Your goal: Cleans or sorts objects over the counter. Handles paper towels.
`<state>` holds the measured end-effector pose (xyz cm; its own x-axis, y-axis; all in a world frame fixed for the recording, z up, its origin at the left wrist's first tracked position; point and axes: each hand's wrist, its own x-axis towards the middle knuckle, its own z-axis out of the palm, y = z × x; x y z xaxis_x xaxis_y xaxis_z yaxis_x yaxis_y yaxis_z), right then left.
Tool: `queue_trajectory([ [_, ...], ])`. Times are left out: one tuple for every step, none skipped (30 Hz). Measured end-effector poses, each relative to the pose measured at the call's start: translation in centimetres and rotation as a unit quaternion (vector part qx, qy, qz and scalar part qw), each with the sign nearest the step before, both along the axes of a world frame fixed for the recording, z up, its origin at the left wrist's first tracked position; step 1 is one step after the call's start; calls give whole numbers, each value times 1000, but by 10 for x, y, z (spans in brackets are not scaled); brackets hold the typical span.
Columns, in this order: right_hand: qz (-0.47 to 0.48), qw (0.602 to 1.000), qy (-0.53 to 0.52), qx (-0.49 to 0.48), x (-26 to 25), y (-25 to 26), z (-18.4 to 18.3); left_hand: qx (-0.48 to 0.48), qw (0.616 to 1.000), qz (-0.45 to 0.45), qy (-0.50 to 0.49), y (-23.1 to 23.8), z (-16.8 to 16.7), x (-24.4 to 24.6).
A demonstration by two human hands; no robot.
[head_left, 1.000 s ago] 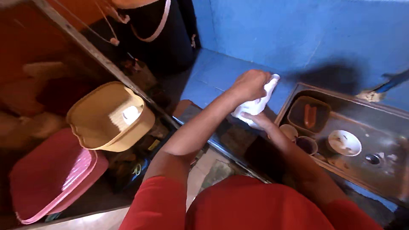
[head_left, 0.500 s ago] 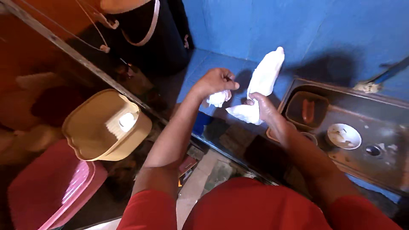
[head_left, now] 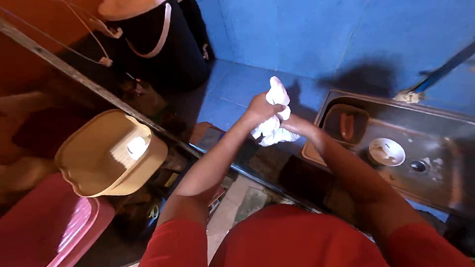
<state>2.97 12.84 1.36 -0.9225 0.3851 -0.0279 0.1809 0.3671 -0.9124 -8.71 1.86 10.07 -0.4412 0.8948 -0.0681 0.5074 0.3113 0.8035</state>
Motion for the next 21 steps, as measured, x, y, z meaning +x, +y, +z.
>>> queue_trajectory([
  [-29,999,13,13,3,0,-2,10,1000,18,-2,0,-1,4],
  [-78,996,26,22,8,-2,-6,22,999,37,-10,1,-2,7],
  [-138,990,34,22,16,-10,-10,31,998,54,-17,3,-4,9],
  [-193,980,40,13,26,-24,-12,35,997,67,-19,5,-5,11],
  [-238,970,44,-2,35,-39,-13,35,997,72,-13,7,-5,13],
  [-261,964,45,-15,40,-54,-14,31,997,68,-1,9,-4,16],
  [-270,961,52,-21,39,-62,-20,27,998,58,8,11,-2,20],
  [-270,961,65,-16,33,-65,-29,20,999,45,16,13,0,25],
  [-273,958,85,-6,22,-64,-39,14,999,27,28,16,2,31],
  [-279,954,106,6,13,-62,-47,6,999,4,46,19,5,36],
  [-284,952,116,13,8,-60,-50,-3,998,-21,66,23,10,42],
  [-287,951,114,6,6,-58,-49,-7,996,-42,82,27,14,46],
  [-287,951,115,-19,6,-55,-46,-6,994,-57,95,31,19,48],
  [-284,947,136,-58,6,-52,-43,-1,992,-64,107,34,23,47],
  [-279,939,169,-108,2,-45,-38,5,991,-66,117,37,29,44],
  [-266,929,194,-169,0,-39,-33,11,990,-65,122,40,36,39],
  [-253,918,201,-230,1,-33,-30,17,990,-64,123,42,42,32],
  [-243,907,203,-278,1,-27,-28,20,990,-66,121,42,48,24],
  [-227,899,204,-312,3,-21,-29,23,990,-68,118,39,54,15],
  [-210,895,204,-335,4,-14,-31,24,991,-64,114,34,60,8],
  [-194,893,205,-351,6,-8,-33,25,991,-52,125,28,66,1],
])
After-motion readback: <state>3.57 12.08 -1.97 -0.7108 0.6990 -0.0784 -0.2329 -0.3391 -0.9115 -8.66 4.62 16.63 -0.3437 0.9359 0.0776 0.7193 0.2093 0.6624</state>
